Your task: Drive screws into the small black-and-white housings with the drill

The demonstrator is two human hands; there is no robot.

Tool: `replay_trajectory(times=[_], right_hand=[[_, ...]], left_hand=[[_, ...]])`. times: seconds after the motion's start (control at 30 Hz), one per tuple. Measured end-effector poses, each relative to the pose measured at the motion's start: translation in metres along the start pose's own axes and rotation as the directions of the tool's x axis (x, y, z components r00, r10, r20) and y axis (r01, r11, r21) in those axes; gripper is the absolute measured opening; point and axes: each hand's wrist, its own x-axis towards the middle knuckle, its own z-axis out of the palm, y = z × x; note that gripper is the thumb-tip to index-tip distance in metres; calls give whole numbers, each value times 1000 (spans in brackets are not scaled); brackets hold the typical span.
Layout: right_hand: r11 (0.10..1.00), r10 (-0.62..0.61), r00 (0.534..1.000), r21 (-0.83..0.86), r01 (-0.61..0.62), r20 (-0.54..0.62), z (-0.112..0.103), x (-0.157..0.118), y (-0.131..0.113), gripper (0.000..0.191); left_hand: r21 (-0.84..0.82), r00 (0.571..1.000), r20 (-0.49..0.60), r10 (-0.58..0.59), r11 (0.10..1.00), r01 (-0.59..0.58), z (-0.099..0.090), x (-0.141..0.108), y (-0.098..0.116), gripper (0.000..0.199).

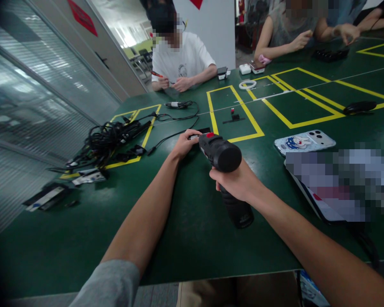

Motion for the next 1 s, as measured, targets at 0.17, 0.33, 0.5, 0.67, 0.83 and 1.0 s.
replay_trajectory(times=[0.17, 0.33, 0.5, 0.67, 0.83, 1.0], right_hand=[[1000, -4, 1000, -14, 4, -5, 0, 0, 0, 7], [1000, -11, 1000, -9, 11, 9, -2, -1, 1, 7], [1000, -11, 1000, -1, 11, 0, -1, 0, 0, 5], [1000, -23, 1000, -12, 22, -3, 1, 2, 3, 8], [1000, -29, 999, 7, 30, -14, 1, 2, 5, 11], [999, -34, 999, 4, 34, -6, 0, 2, 5, 9]], left_hand=[[-4, 1000, 3, -6, 1000, 6, 0, 0, 1, 23], [11, 1000, 11, -14, 1000, 14, -1, 0, 2, 23], [10, 1000, 6, -8, 1000, 8, 0, 0, 2, 22], [20, 1000, 10, 0, 1000, -1, 0, 0, 1, 22], [4, 1000, 3, 3, 1000, -3, 0, 0, 1, 23], [-6, 1000, 3, -7, 1000, 7, 0, 0, 1, 23]])
